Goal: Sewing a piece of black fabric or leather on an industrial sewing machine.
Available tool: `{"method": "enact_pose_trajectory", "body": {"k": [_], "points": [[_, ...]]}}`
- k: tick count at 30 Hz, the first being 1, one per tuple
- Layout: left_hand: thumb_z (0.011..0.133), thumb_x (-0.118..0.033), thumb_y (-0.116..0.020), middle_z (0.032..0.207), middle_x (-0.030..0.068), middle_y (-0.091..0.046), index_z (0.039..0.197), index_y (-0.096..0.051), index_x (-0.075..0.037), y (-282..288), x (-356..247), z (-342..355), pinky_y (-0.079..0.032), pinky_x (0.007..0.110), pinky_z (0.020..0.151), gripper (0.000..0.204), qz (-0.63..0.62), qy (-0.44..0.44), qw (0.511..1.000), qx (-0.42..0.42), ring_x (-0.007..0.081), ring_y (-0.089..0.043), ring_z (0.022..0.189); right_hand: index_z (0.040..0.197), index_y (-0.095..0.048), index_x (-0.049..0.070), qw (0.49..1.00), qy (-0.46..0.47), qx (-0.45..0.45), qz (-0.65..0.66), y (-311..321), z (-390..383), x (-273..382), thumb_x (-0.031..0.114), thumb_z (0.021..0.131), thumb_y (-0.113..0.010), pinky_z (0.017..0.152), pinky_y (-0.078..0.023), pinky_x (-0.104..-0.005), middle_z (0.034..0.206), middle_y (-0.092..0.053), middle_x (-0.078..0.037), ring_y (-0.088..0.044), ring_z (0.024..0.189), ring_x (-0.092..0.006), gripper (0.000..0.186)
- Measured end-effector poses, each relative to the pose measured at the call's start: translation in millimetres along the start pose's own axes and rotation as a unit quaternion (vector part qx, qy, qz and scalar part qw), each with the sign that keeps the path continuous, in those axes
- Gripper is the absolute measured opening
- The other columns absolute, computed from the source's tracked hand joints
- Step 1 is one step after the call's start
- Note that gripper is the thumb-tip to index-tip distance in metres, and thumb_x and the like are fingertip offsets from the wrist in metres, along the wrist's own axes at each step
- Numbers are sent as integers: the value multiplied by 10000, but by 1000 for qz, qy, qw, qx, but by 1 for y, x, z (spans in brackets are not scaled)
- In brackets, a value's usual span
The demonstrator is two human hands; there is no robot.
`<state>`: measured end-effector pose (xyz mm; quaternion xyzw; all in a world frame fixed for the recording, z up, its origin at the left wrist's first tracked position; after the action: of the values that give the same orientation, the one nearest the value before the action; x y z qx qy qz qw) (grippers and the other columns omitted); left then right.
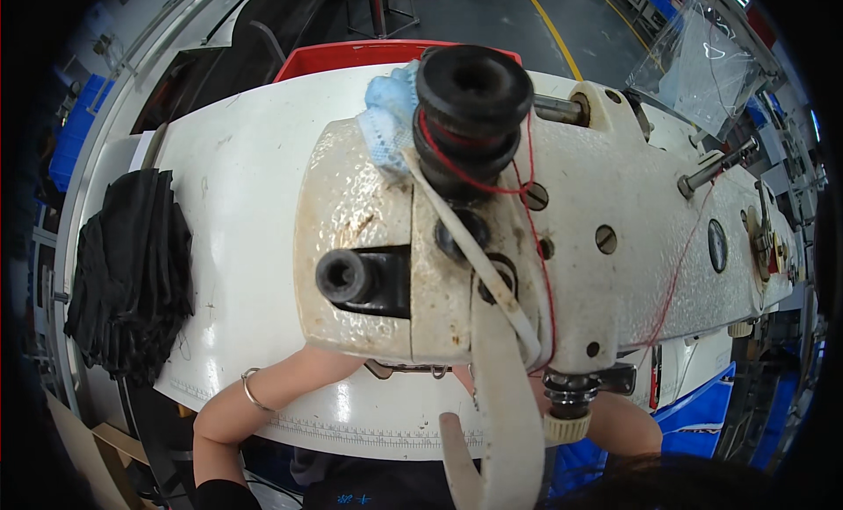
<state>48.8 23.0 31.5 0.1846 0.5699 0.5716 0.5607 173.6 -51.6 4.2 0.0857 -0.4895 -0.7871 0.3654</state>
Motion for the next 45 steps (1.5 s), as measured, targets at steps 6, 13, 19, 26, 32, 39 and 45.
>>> {"method": "enact_pose_trajectory", "body": {"k": [6,13,19,26,32,39,45], "points": [[764,-18,-626,1021,157,-637,1041,-659,-13,9,-22,-4,-514,400,784,279,-45,19,998,-40,323,-629,940,718,-597,17,998,19,58,-33,8,-3,5,127,663,-561,635,-469,-391,902,-553,-123,-548,819,-281,128],[631,6,-651,1006,172,-643,936,-682,14,11,-31,-8,-519,420,788,307,-9,-57,996,-62,335,-630,917,857,-617,3,995,-12,-61,-84,7,-8,10,132,693,-556,693,-451,-409,988,-581,-112,-568,888,-273,218],[653,-23,-667,1033,184,-643,974,-685,10,2,-31,-11,-520,412,829,324,59,-77,994,-51,337,-635,946,890,-622,4,996,-46,-30,-74,-1,-7,4,132,717,-555,712,-459,-405,1017,-590,-105,-591,896,-261,226],[672,-28,-655,1050,182,-639,986,-689,4,14,-34,-6,-522,399,827,317,64,-87,994,-31,323,-634,956,923,-631,16,994,30,-17,-101,14,-3,5,133,789,-551,731,-467,-431,1005,-625,-132,-612,891,-295,196],[680,-30,-650,1054,176,-636,983,-692,1,16,-37,-2,-523,396,822,308,66,-87,994,21,317,-633,952,976,-623,25,997,11,4,-79,17,-3,3,105,773,-568,790,-454,-424,1046,-623,-123,-604,943,-283,225],[671,-47,-648,1019,138,-626,965,-699,1,9,-36,2,-514,387,820,302,45,-80,996,14,292,-615,950,1038,-615,35,998,-4,33,-59,27,4,-1,73,755,-588,858,-438,-417,1093,-621,-113,-594,1003,-270,286],[618,-50,-649,970,92,-609,960,-682,4,14,-39,5,-507,362,752,348,65,-97,993,-13,234,-598,928,1090,-608,43,997,-19,70,-40,40,11,-9,45,740,-604,917,-425,-410,1133,-619,-104,-585,1054,-259,351]]}}
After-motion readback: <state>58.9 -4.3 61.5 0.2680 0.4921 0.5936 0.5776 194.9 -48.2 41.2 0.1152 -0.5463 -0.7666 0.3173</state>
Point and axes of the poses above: each hand's wrist, its own z-axis towards the middle knuckle, its own y-axis out of the back of the hand, x = y × z, the point moved 7 cm from there along z, towards the middle knuckle
